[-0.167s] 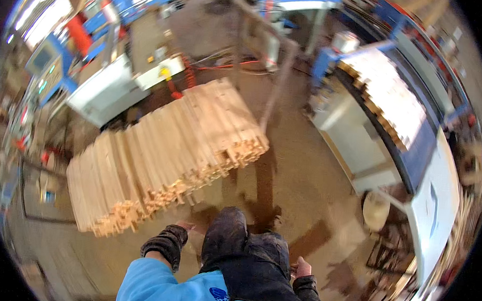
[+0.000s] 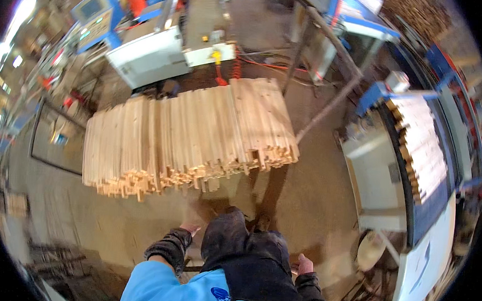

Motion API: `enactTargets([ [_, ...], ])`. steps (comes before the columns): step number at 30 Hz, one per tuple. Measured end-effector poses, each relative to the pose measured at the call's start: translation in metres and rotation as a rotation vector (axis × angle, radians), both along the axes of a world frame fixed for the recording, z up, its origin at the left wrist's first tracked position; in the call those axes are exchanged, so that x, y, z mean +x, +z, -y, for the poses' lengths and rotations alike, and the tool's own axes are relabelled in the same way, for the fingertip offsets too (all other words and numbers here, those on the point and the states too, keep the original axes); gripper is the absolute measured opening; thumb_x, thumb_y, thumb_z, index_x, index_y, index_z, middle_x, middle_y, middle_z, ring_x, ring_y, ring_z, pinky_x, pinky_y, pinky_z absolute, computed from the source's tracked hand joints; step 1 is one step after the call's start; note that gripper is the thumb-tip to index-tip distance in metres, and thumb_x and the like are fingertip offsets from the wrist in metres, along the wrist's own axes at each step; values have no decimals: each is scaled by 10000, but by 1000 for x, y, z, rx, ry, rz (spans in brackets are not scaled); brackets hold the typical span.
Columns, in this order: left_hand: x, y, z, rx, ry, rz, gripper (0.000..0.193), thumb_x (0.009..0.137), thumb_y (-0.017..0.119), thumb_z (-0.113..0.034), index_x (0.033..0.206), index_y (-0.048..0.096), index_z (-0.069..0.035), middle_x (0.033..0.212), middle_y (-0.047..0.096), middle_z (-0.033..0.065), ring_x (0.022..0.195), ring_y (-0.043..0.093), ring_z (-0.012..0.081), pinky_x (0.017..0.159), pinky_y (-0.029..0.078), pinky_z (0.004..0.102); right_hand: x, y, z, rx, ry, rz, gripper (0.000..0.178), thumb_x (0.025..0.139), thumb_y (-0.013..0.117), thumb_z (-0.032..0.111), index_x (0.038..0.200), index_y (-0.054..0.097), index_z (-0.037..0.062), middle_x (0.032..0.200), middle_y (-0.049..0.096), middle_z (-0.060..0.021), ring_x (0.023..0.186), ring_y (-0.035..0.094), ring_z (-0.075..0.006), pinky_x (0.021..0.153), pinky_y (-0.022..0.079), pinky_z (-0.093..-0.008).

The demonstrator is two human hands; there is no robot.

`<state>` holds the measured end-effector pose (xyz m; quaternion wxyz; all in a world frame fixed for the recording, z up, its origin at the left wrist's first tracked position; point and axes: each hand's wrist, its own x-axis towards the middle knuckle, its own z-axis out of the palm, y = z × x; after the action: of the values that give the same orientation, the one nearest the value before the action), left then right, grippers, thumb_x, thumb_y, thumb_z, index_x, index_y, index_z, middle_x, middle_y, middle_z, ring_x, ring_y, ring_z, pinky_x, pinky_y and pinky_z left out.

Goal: The person repeatedly picks up stacks of light-colored wooden planks from a metal table and places them onto a conveyor belt. The worker handles the planks by hand, moving them in batches to feed the machinery in a workshop environment.

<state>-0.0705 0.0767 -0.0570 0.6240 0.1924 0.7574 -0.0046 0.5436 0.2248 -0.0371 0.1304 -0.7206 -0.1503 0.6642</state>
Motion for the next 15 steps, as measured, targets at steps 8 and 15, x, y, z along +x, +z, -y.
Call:
enactTargets([
  [8,103,-24,129,201,111,-144,462,1061,512,-427,1439,648,-200,1298,737,217,1185,695,437,950,560,522,-108,-6,-180,28,239,-36,390,1035,663,330,1235,560,12,897,565,-163,627,513,-270,582,515,-492],
  [15,66,-56,148,198,59,-309,449,1045,546,-402,1439,649,-211,1291,738,182,1198,697,392,947,575,508,-350,90,-252,131,691,-125,611,1045,687,340,1535,511,19,1185,661,-182,964,683,-324,854,578,-505],
])
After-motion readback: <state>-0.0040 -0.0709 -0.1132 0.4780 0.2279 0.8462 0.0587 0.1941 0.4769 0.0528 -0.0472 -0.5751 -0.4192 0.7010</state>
